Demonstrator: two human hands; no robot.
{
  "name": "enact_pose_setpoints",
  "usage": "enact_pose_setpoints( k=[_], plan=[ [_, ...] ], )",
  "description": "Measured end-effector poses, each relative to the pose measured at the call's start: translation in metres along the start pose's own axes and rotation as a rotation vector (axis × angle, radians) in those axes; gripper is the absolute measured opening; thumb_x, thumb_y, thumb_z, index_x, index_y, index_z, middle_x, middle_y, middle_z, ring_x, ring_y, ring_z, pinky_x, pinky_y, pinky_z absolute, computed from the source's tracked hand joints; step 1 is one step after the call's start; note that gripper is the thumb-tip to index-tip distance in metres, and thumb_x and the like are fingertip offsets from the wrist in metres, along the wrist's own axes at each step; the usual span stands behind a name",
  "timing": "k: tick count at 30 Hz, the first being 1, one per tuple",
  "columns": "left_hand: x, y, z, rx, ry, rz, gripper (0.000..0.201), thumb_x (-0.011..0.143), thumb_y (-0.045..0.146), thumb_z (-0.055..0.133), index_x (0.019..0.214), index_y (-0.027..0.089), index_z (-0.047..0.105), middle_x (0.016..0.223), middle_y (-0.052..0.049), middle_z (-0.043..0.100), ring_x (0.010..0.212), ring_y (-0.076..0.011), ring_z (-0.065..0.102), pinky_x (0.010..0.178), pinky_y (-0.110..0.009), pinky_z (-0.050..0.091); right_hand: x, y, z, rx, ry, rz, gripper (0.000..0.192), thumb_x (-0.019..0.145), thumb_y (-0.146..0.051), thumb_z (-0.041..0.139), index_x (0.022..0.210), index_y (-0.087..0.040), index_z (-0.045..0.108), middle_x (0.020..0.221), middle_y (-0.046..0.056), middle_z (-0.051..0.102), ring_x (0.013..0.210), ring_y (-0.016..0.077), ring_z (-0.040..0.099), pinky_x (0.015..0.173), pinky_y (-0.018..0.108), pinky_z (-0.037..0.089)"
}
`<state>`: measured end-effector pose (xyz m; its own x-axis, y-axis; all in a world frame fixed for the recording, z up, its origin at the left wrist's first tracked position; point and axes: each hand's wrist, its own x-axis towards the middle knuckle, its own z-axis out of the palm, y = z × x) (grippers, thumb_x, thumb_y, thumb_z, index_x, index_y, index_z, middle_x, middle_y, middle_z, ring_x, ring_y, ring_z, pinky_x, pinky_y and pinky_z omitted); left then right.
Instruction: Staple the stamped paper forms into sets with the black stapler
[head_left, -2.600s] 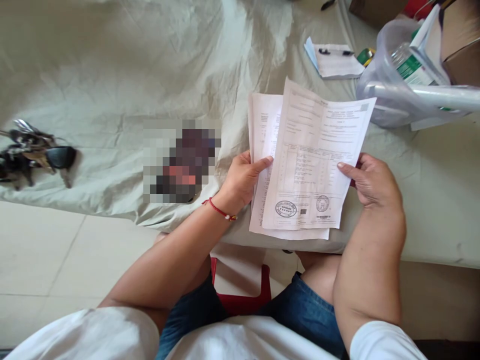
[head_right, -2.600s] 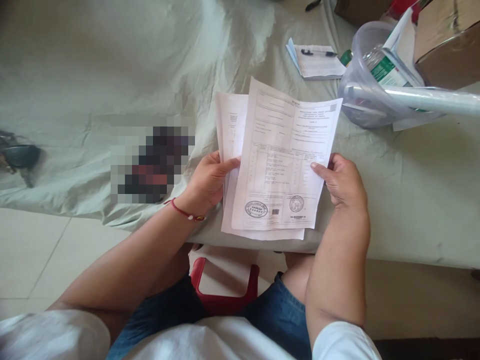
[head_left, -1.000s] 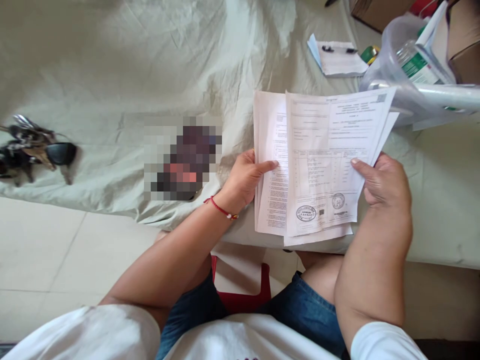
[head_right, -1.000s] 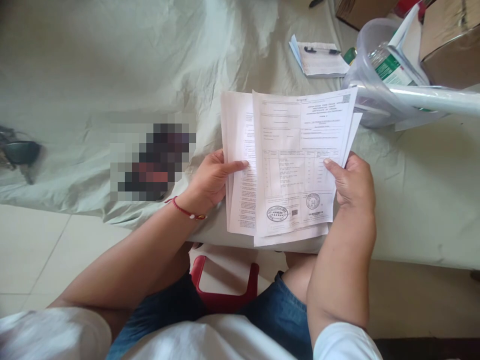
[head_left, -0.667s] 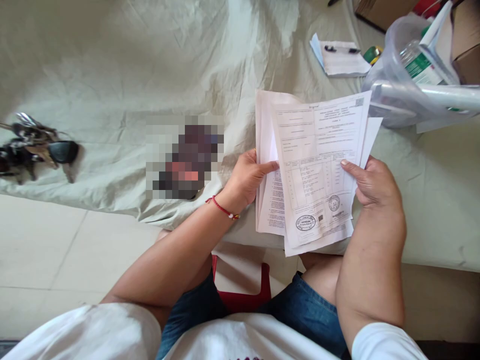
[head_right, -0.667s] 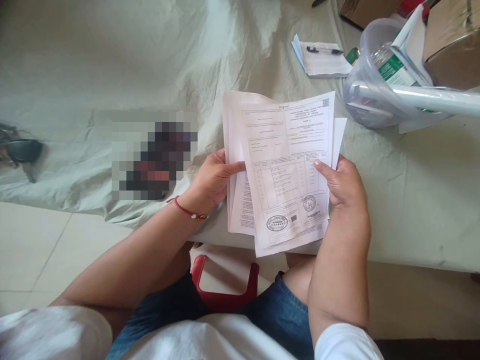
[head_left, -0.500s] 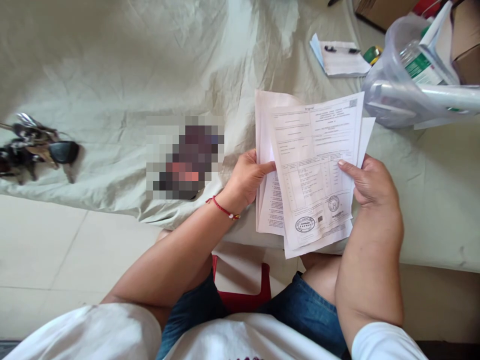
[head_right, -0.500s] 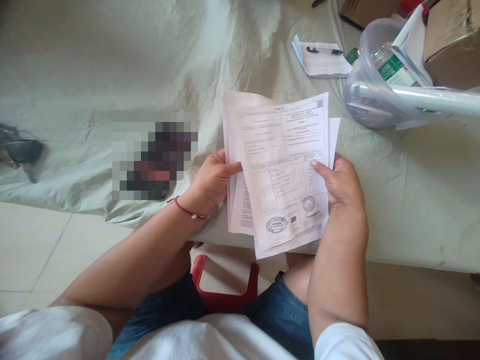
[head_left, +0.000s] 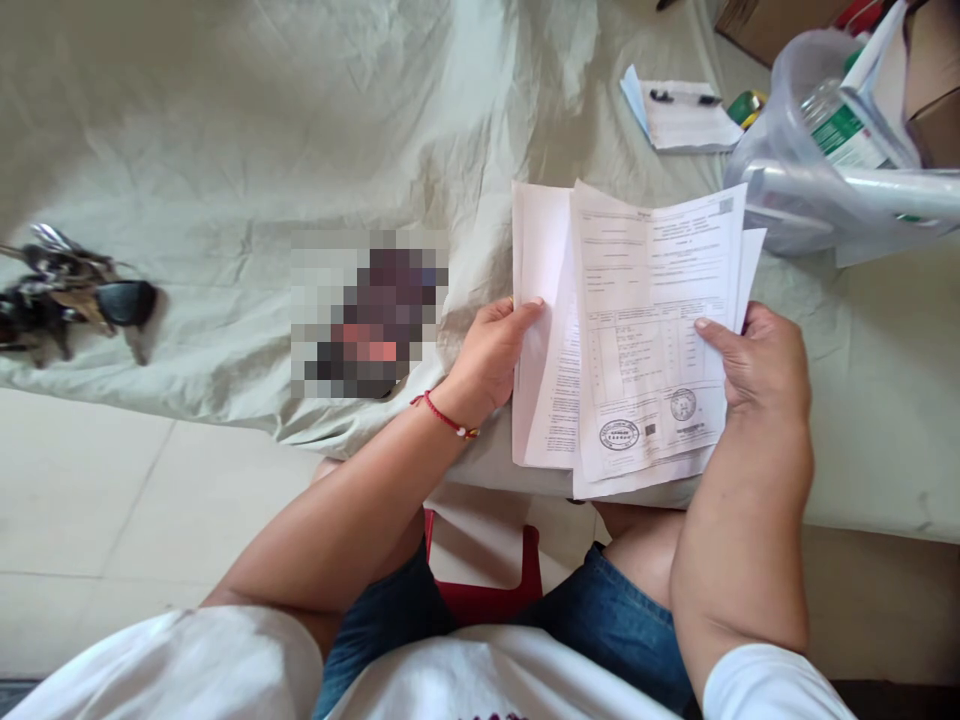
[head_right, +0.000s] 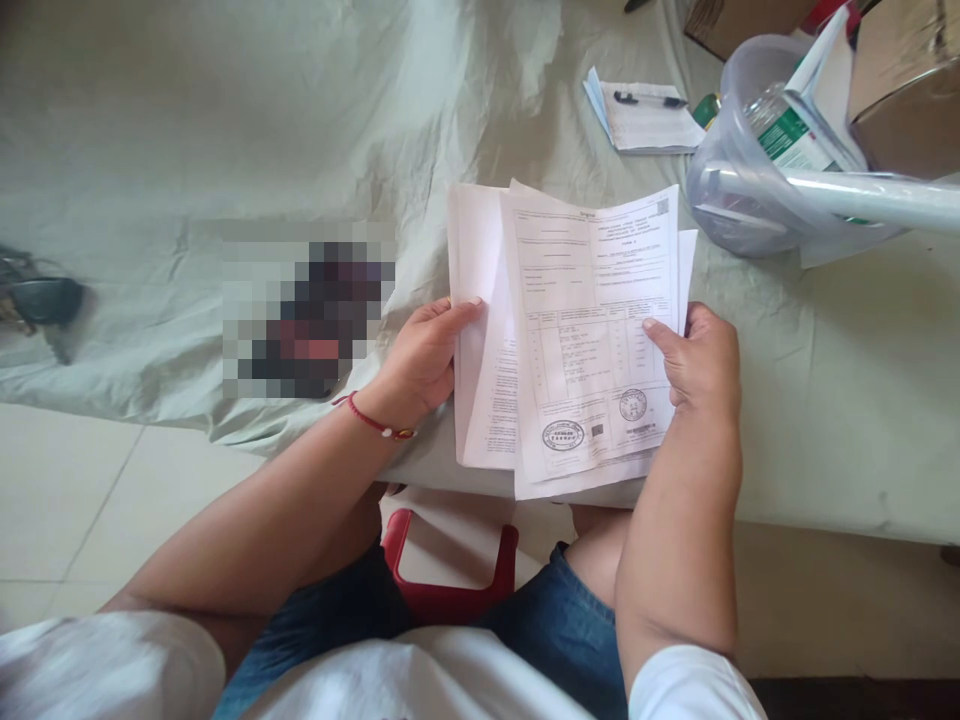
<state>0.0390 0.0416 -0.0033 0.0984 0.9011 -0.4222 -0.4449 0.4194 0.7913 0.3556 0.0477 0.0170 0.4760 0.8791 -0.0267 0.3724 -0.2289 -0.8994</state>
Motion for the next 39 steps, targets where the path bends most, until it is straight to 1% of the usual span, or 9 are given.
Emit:
enact_pose_setpoints(
  k=[3,7,20,23,26,31,35,37,39],
  plan=[
    [0.001,-0.001,-0.001,0.011,0.022,0.007,0.027,0.086,0.046,0.092,0.093,0.025,0.078,0.099,-0.01,0.087,0.106,-0.0347,0.084,0.096,-0.046,0.068,0.0,-0.007,-0.004,-0.013,0.11,0.028,0.038,0.062,-0.027,0.093,0.099,-0.022,0.085,0.101,0.005,0.091,0.089,0.027,0.084,0.085,0.043,0.074],
    [0.002,-0.003,-0.003,0.009,0.0,0.02,0.028,0.087,0.049,0.091,0.094,0.025,0.079,0.101,-0.01,0.088,0.11,-0.0357,0.085,0.097,-0.045,0.069,0.002,-0.009,-0.009,0.036,0.167,0.0,0.043,0.058,-0.027,0.093,0.101,-0.021,0.086,0.103,0.006,0.091,0.094,0.028,0.085,0.09,0.046,0.075],
    [0.001,-0.003,-0.002,-0.01,-0.016,0.019,0.025,0.09,0.047,0.089,0.094,0.025,0.079,0.103,-0.011,0.088,0.121,-0.0384,0.085,0.106,-0.05,0.07,0.0,-0.013,-0.006,0.049,0.179,-0.019,0.045,0.057,-0.026,0.093,0.101,-0.02,0.087,0.106,0.009,0.092,0.095,0.0292,0.085,0.091,0.047,0.075],
    [0.0,-0.002,-0.002,-0.018,-0.027,0.019,0.028,0.089,0.049,0.093,0.096,0.025,0.081,0.104,-0.011,0.089,0.12,-0.0394,0.085,0.107,-0.052,0.07,0.001,-0.013,-0.007,0.065,0.173,-0.007,0.046,0.055,-0.027,0.093,0.1,-0.02,0.088,0.106,0.009,0.092,0.094,0.0292,0.084,0.092,0.049,0.074],
    [-0.001,-0.001,-0.002,-0.028,-0.053,0.028,0.039,0.083,0.054,0.1,0.1,0.023,0.083,0.106,-0.011,0.09,0.118,-0.0391,0.086,0.109,-0.053,0.071,0.001,-0.012,-0.005,0.087,0.16,-0.009,0.047,0.053,-0.028,0.094,0.099,-0.02,0.088,0.105,0.007,0.092,0.093,0.0286,0.084,0.094,0.05,0.074],
    [-0.004,0.001,-0.001,-0.036,-0.103,0.031,0.057,0.075,0.063,0.11,0.104,0.022,0.083,0.109,-0.012,0.092,0.116,-0.0405,0.088,0.105,-0.055,0.074,0.004,-0.007,0.004,0.162,0.11,-0.026,0.048,0.056,-0.025,0.096,0.1,-0.022,0.078,0.103,0.005,0.091,0.095,0.0281,0.085,0.09,0.049,0.075],
    [-0.003,-0.001,-0.002,-0.04,-0.133,0.054,0.059,0.072,0.064,0.113,0.101,0.023,0.084,0.104,-0.012,0.091,0.114,-0.0426,0.088,0.101,-0.055,0.075,0.006,-0.003,0.01,0.235,0.076,-0.015,0.062,0.06,-0.023,0.103,0.11,-0.026,0.067,0.101,0.003,0.088,0.094,0.0263,0.083,0.093,0.049,0.074],
    [-0.002,-0.003,-0.003,-0.035,-0.135,0.061,0.057,0.071,0.063,0.114,0.1,0.023,0.084,0.102,-0.012,0.091,0.113,-0.0431,0.088,0.098,-0.054,0.076,0.006,-0.001,0.012,0.246,0.025,0.001,0.063,0.063,-0.024,0.105,0.114,-0.025,0.068,0.104,0.005,0.088,0.097,0.0273,0.084,0.096,0.05,0.074],
    [0.0,-0.004,-0.003,-0.032,-0.14,0.062,0.057,0.071,0.062,0.114,0.099,0.023,0.084,0.101,-0.011,0.091,0.112,-0.0429,0.089,0.095,-0.054,0.076,0.004,0.002,0.012,0.227,-0.049,0.022,0.056,0.066,-0.028,0.107,0.111,-0.024,0.073,0.104,0.006,0.089,0.099,0.0287,0.084,0.097,0.052,0.074]
  ],
)
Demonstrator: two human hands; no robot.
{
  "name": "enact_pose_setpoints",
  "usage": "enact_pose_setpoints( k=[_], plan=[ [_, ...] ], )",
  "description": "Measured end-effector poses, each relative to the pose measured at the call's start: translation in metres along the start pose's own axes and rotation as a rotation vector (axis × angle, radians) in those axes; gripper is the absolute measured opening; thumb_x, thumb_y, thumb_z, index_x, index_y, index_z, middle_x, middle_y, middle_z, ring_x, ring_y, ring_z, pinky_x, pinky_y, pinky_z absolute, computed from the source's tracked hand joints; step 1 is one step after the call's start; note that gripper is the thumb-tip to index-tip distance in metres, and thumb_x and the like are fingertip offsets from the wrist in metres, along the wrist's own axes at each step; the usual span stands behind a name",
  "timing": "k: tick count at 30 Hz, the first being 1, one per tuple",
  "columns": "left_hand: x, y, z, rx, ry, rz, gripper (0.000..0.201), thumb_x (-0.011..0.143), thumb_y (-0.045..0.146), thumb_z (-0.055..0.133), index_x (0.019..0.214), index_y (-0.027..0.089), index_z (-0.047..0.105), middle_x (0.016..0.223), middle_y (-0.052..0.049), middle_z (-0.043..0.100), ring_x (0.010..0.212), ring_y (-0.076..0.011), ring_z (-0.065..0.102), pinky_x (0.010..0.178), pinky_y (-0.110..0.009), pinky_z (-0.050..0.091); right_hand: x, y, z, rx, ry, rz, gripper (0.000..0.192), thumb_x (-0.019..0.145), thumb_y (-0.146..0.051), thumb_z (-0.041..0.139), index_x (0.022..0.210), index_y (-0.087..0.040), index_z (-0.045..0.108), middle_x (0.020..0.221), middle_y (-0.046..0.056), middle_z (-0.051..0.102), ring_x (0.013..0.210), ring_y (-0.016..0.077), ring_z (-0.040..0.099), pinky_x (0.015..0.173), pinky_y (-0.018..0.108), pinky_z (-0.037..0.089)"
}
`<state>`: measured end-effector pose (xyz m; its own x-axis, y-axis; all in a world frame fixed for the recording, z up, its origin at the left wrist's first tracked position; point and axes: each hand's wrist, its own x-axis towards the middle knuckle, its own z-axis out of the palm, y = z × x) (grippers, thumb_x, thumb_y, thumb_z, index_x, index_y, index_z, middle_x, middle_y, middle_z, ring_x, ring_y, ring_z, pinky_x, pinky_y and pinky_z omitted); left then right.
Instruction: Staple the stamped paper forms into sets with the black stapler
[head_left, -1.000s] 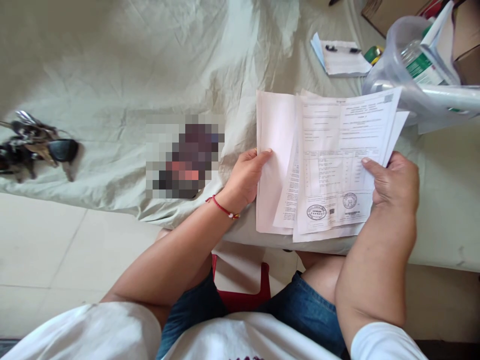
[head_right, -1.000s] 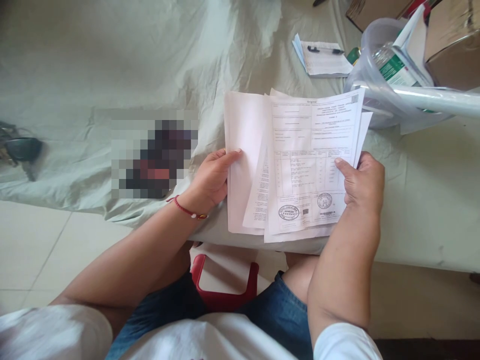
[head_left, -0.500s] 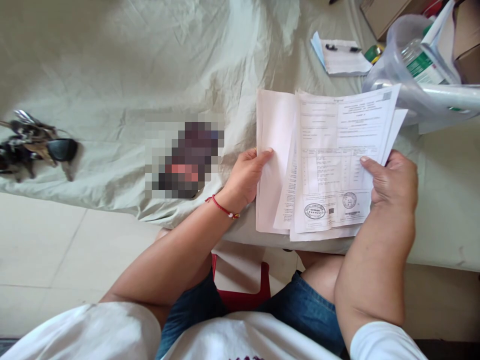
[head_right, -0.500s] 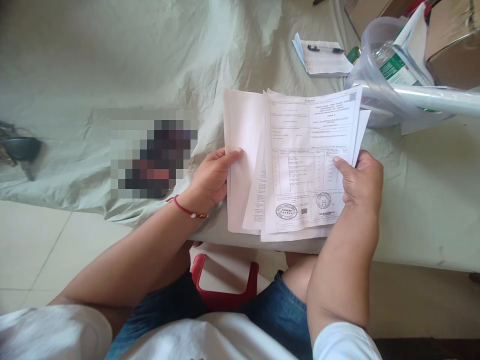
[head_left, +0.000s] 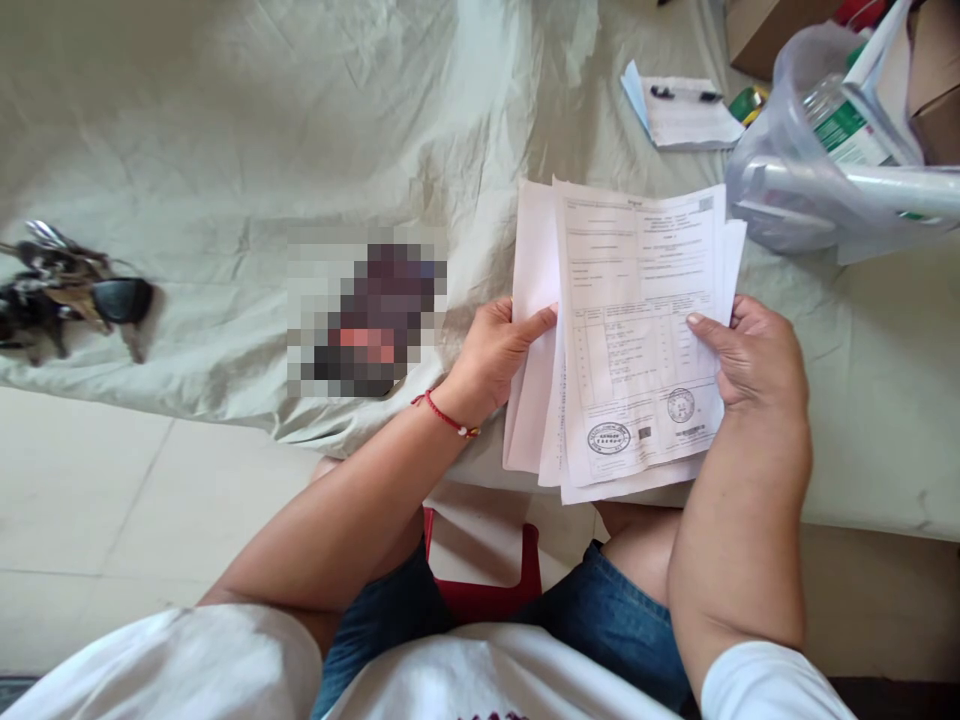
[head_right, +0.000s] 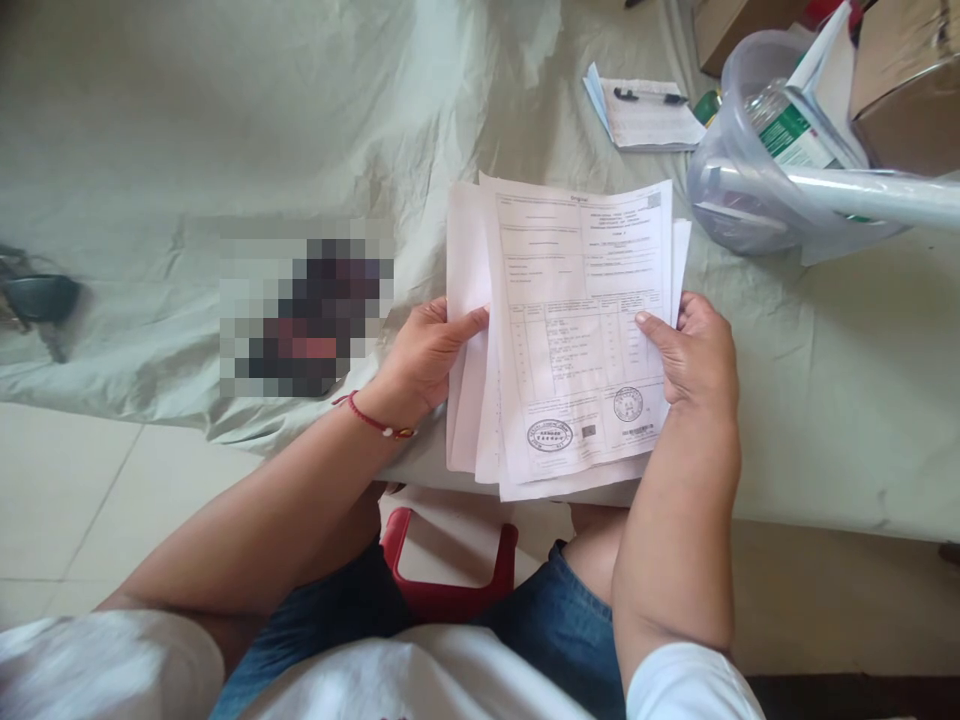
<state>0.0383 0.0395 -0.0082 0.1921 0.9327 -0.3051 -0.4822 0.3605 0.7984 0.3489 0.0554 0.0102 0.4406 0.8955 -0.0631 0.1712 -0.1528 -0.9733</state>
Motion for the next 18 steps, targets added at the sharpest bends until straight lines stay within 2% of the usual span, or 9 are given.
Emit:
enact_pose_setpoints(
  k=[4,13,18],
  plan=[
    [0.0029,-0.0028,-0.0009,-0.011,-0.007,0.006,0.056,0.069,0.062,0.115,0.097,0.023,0.084,0.098,-0.01,0.091,0.108,-0.0421,0.09,0.092,-0.052,0.076,-0.0038,0.0031,-0.0007,-0.1,-0.1,0.069,0.046,0.067,-0.036,0.11,0.102,-0.027,0.081,0.098,0.004,0.088,0.093,0.0322,0.086,0.093,0.055,0.077],
    [0.0027,-0.0034,-0.0008,-0.02,0.001,0.006,0.056,0.069,0.06,0.116,0.097,0.023,0.085,0.098,-0.01,0.091,0.108,-0.0416,0.09,0.091,-0.051,0.076,-0.0068,-0.0017,0.0018,-0.093,-0.183,0.088,0.057,0.064,-0.045,0.113,0.111,-0.028,0.086,0.104,0.003,0.092,0.097,0.0333,0.088,0.091,0.055,0.079],
    [0.0006,0.0,0.003,-0.001,0.018,0.004,0.052,0.069,0.058,0.115,0.09,0.023,0.083,0.095,-0.01,0.09,0.108,-0.0405,0.089,0.093,-0.05,0.076,-0.0103,-0.0061,0.0025,-0.128,-0.212,0.124,0.059,0.065,-0.051,0.112,0.113,-0.028,0.087,0.107,0.006,0.092,0.103,0.0364,0.089,0.099,0.06,0.078]
  ],
)
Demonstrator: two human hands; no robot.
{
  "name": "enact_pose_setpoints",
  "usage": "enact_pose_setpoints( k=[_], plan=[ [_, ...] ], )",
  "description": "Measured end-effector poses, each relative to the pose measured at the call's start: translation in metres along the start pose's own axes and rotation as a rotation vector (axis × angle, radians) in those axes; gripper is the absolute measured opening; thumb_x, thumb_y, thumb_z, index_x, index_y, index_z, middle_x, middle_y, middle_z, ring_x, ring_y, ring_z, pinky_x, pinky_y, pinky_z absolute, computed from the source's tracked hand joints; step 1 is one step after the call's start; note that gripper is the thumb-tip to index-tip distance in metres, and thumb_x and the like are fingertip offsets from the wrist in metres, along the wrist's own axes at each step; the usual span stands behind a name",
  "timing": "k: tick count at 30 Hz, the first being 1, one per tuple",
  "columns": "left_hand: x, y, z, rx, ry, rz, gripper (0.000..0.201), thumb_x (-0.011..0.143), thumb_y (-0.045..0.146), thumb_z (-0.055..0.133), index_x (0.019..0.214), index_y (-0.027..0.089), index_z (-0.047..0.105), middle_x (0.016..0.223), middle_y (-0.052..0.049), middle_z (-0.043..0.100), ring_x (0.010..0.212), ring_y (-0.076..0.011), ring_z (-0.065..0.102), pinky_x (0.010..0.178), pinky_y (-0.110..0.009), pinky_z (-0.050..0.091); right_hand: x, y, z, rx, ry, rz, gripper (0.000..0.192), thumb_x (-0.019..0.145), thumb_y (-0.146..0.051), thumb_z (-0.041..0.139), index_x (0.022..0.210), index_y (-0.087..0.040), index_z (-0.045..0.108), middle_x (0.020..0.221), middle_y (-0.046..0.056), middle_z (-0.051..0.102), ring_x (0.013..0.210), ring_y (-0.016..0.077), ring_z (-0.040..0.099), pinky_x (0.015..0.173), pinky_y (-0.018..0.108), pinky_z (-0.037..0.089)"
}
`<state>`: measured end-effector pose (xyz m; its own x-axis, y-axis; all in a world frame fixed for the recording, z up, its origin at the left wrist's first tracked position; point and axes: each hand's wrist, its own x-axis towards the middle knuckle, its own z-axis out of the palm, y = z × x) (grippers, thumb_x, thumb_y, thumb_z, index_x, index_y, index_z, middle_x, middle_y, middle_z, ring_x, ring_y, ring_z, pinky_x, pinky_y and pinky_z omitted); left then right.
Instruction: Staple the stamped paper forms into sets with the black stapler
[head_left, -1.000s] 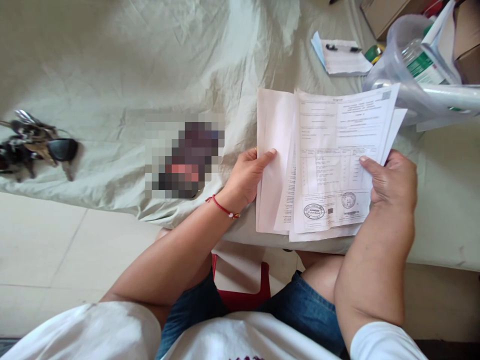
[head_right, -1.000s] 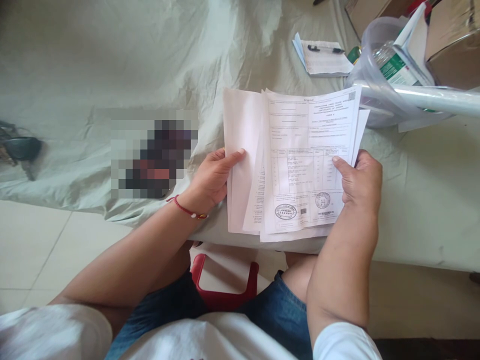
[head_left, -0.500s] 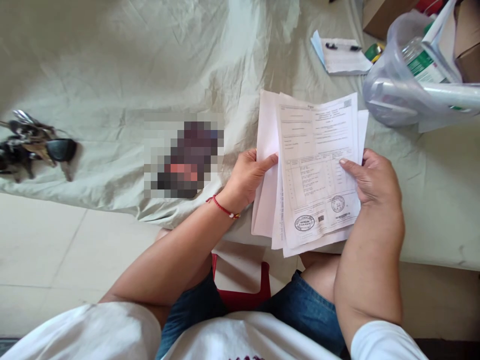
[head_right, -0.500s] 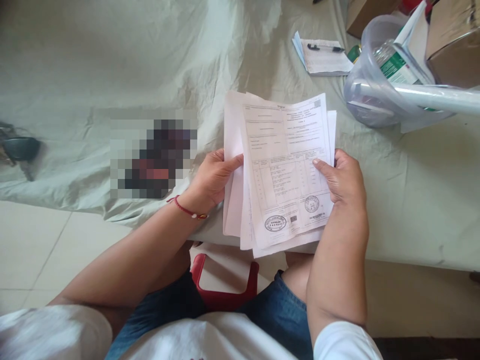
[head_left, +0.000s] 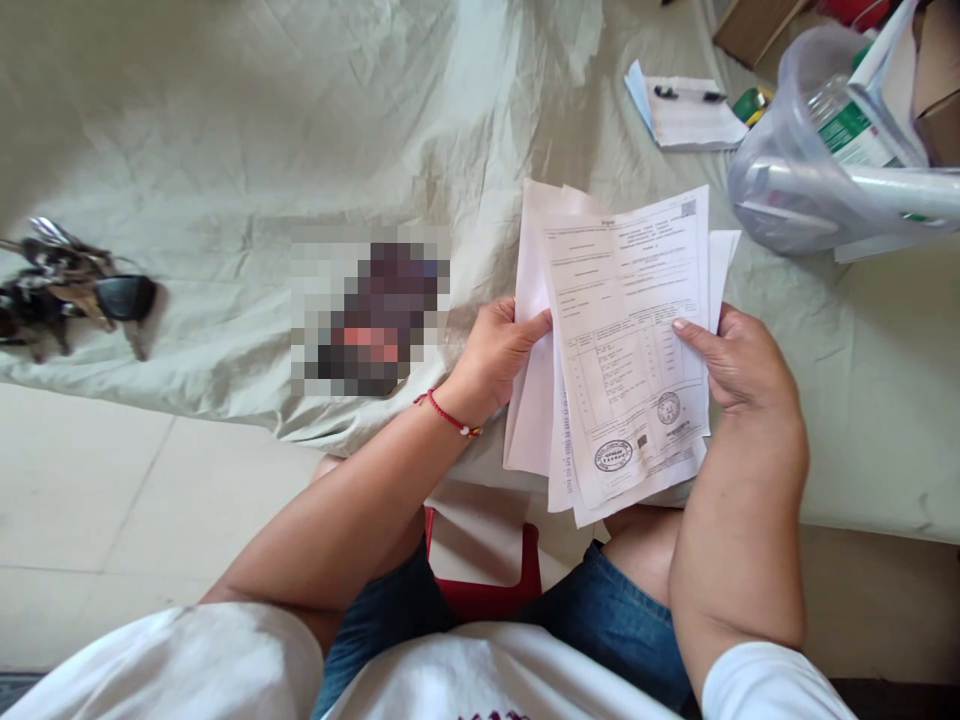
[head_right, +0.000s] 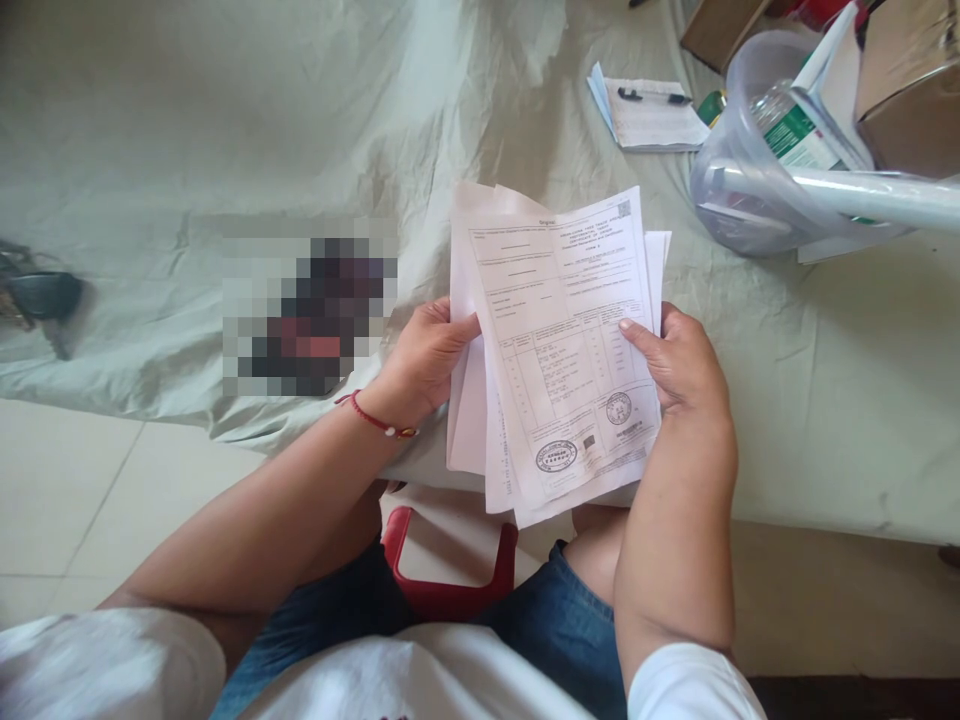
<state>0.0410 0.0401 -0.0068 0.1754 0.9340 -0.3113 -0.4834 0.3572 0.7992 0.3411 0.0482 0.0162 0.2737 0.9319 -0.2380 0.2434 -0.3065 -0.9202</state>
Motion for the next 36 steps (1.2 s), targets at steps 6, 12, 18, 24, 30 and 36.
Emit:
enact_pose_setpoints(
  k=[6,12,18,24,30,36],
  plan=[
    [-0.002,0.004,0.003,0.013,0.014,-0.024,0.049,0.073,0.057,0.111,0.089,0.023,0.08,0.094,-0.01,0.089,0.112,-0.0399,0.088,0.095,-0.05,0.076,-0.001,-0.002,0.002,-0.019,0.016,-0.014,0.053,0.062,-0.051,0.111,0.103,-0.029,0.086,0.099,0.002,0.091,0.095,0.0344,0.088,0.102,0.062,0.076],
    [-0.001,0.005,0.002,0.069,0.115,-0.072,0.048,0.09,0.067,0.096,0.094,0.023,0.078,0.095,-0.011,0.088,0.106,-0.0358,0.087,0.089,-0.044,0.073,0.002,-0.007,-0.007,-0.116,0.239,-0.048,0.035,0.067,-0.038,0.103,0.092,-0.027,0.081,0.093,0.003,0.089,0.089,0.0299,0.084,0.088,0.051,0.077],
    [-0.002,0.005,0.002,0.081,0.138,-0.062,0.051,0.087,0.069,0.099,0.094,0.023,0.076,0.095,-0.01,0.085,0.102,-0.0332,0.085,0.09,-0.043,0.07,-0.002,-0.013,-0.016,-0.088,0.367,-0.091,0.035,0.067,-0.031,0.098,0.096,-0.02,0.081,0.099,0.006,0.089,0.087,0.0259,0.081,0.094,0.049,0.074],
    [0.0,0.0,-0.003,0.053,0.096,-0.042,0.057,0.081,0.07,0.104,0.096,0.023,0.077,0.097,-0.011,0.086,0.101,-0.0331,0.084,0.092,-0.044,0.07,0.0,-0.01,-0.018,-0.021,0.368,-0.139,0.043,0.061,-0.036,0.107,0.092,-0.022,0.081,0.098,0.006,0.09,0.086,0.0261,0.081,0.094,0.048,0.074],
    [0.0,0.0,-0.002,0.065,0.109,-0.052,0.055,0.083,0.073,0.101,0.094,0.025,0.076,0.096,-0.011,0.085,0.107,-0.0369,0.085,0.096,-0.048,0.072,-0.005,-0.012,-0.012,0.048,0.287,-0.136,0.048,0.065,-0.045,0.111,0.096,-0.024,0.08,0.107,0.009,0.092,0.099,0.0334,0.086,0.101,0.056,0.074],
    [0.0,-0.001,0.003,0.032,0.196,-0.008,0.047,0.09,0.068,0.092,0.095,0.026,0.073,0.097,-0.01,0.081,0.121,-0.0412,0.083,0.101,-0.052,0.07,-0.011,-0.017,-0.01,0.154,0.133,-0.145,0.053,0.067,-0.052,0.113,0.099,-0.021,0.084,0.098,0.012,0.09,0.107,0.0386,0.089,0.112,0.062,0.071]
  ],
)
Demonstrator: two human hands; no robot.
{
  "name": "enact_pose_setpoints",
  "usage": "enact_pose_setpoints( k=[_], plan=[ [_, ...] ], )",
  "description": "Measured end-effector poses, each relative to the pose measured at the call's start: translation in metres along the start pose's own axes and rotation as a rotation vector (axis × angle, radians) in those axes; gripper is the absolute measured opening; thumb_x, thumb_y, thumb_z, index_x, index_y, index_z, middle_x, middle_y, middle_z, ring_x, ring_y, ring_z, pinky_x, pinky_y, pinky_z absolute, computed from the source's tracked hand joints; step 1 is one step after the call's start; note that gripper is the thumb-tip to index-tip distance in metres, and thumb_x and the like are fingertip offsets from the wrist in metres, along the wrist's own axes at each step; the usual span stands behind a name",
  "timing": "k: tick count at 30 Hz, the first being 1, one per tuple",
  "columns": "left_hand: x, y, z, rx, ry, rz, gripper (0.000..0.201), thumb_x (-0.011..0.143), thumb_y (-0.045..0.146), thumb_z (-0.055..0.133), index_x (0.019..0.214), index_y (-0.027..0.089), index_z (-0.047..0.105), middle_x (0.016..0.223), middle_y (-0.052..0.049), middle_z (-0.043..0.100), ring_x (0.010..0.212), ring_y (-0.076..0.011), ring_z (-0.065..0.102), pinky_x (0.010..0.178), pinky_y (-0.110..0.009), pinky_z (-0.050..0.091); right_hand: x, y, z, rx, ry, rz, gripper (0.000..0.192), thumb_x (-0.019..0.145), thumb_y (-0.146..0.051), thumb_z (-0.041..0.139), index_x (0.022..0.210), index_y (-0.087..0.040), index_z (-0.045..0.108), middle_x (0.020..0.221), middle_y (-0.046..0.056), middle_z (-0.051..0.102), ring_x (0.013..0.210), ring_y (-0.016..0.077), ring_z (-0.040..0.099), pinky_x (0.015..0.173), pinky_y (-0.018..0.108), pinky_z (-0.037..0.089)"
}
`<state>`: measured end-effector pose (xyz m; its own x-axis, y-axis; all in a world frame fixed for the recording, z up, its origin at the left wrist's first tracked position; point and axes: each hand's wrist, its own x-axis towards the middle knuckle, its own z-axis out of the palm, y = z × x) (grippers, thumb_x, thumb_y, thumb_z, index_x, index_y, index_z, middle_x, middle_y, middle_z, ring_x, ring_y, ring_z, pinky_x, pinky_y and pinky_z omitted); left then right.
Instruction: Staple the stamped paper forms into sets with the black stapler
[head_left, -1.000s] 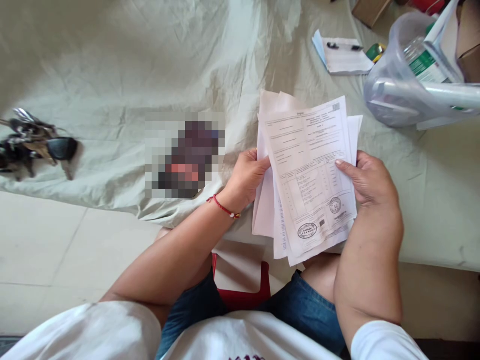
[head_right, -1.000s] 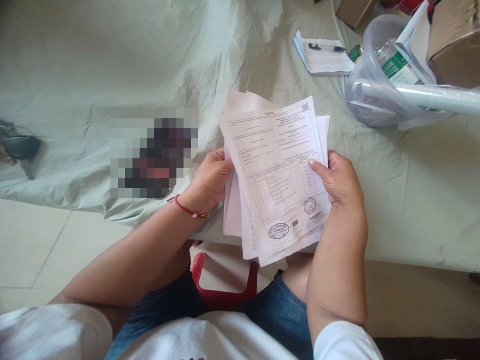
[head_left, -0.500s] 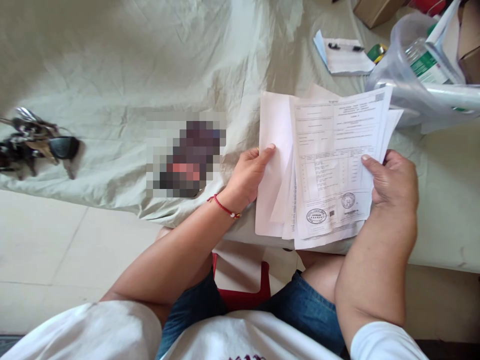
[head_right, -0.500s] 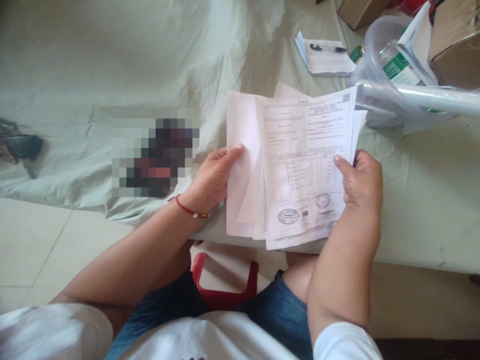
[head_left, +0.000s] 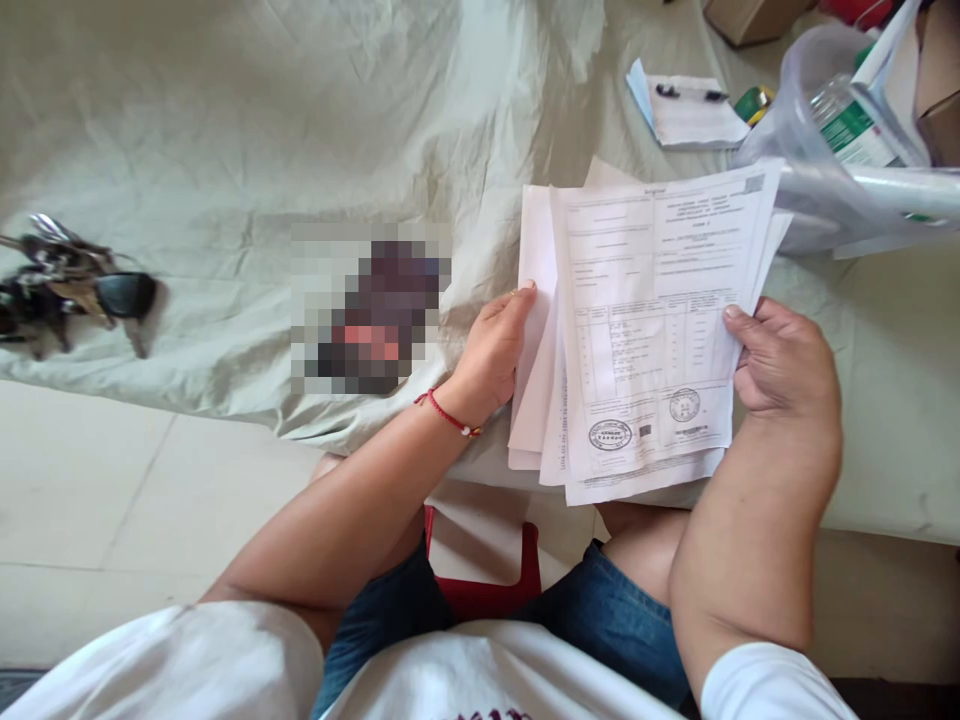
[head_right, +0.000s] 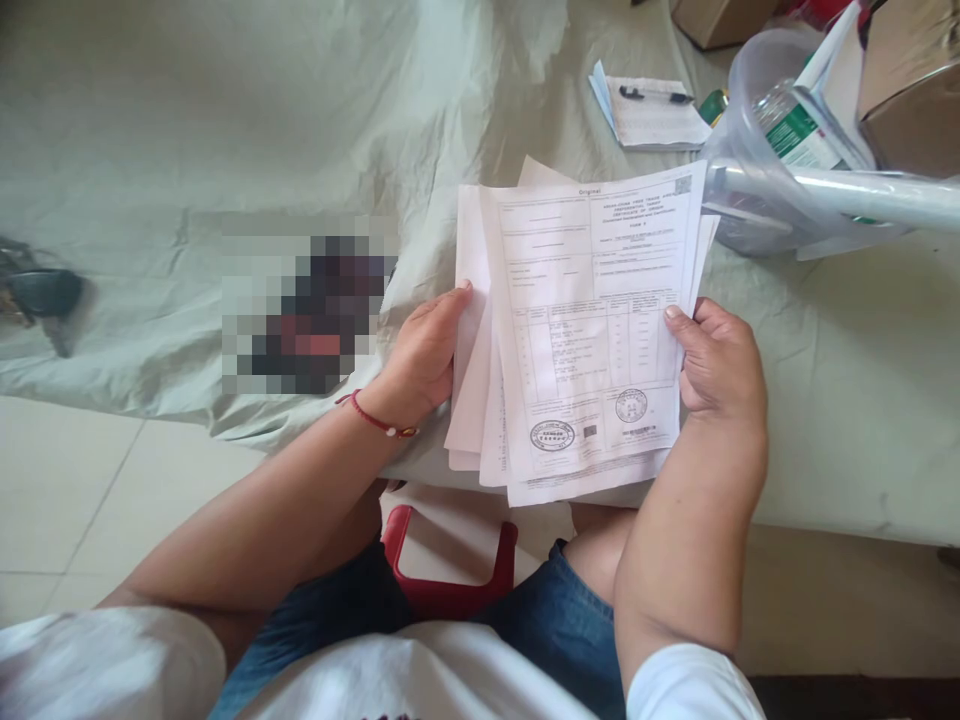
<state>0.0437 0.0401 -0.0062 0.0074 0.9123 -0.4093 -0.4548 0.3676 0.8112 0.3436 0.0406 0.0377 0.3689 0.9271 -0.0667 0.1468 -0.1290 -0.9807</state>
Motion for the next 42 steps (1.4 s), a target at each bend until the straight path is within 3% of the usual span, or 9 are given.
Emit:
enact_pose_setpoints(
  k=[4,12,19,29,39,42],
  plan=[
    [-0.001,0.0,0.001,-0.003,0.013,0.005,0.04,0.091,0.062,0.091,0.095,0.027,0.074,0.098,-0.009,0.082,0.122,-0.0385,0.082,0.101,-0.048,0.071,-0.003,-0.003,0.001,0.004,-0.034,0.014,0.047,0.072,-0.051,0.11,0.102,-0.022,0.087,0.101,0.011,0.091,0.113,0.0372,0.089,0.114,0.059,0.071],
    [-0.002,-0.001,0.003,0.016,-0.074,0.09,0.032,0.096,0.056,0.087,0.092,0.025,0.078,0.113,-0.009,0.087,0.139,-0.0379,0.076,0.115,-0.047,0.066,-0.008,-0.009,0.006,0.003,-0.099,-0.013,0.046,0.075,-0.055,0.109,0.102,-0.025,0.087,0.107,0.012,0.092,0.128,0.0388,0.086,0.117,0.059,0.07],
    [-0.006,0.003,0.005,0.06,-0.118,0.116,0.03,0.101,0.054,0.08,0.094,0.025,0.081,0.12,-0.009,0.088,0.144,-0.0379,0.074,0.118,-0.048,0.065,-0.01,-0.011,0.006,-0.016,-0.093,-0.01,0.051,0.073,-0.059,0.111,0.101,-0.024,0.086,0.103,0.011,0.092,0.118,0.0387,0.088,0.113,0.061,0.072],
    [-0.009,0.007,0.006,0.017,-0.184,0.119,0.022,0.098,0.048,0.085,0.1,0.026,0.084,0.126,-0.011,0.089,0.147,-0.0385,0.074,0.119,-0.048,0.065,-0.01,-0.014,0.011,-0.027,-0.091,-0.022,0.049,0.07,-0.06,0.112,0.095,-0.025,0.087,0.097,0.008,0.092,0.102,0.0352,0.09,0.108,0.06,0.074],
    [-0.005,0.002,0.005,0.014,-0.173,0.159,0.021,0.099,0.047,0.085,0.099,0.026,0.082,0.125,-0.009,0.087,0.144,-0.0347,0.073,0.123,-0.045,0.061,-0.007,-0.012,0.014,-0.003,-0.085,-0.004,0.054,0.064,-0.063,0.114,0.093,-0.027,0.087,0.094,0.006,0.092,0.104,0.0367,0.089,0.112,0.062,0.073],
    [-0.001,-0.003,0.001,0.043,-0.079,0.181,0.022,0.103,0.045,0.08,0.096,0.025,0.079,0.122,-0.008,0.083,0.137,-0.0306,0.073,0.126,-0.043,0.057,-0.004,-0.01,0.013,0.041,-0.045,-0.011,0.052,0.065,-0.053,0.113,0.099,-0.024,0.087,0.096,0.008,0.091,0.11,0.0373,0.089,0.117,0.063,0.07]
  ],
)
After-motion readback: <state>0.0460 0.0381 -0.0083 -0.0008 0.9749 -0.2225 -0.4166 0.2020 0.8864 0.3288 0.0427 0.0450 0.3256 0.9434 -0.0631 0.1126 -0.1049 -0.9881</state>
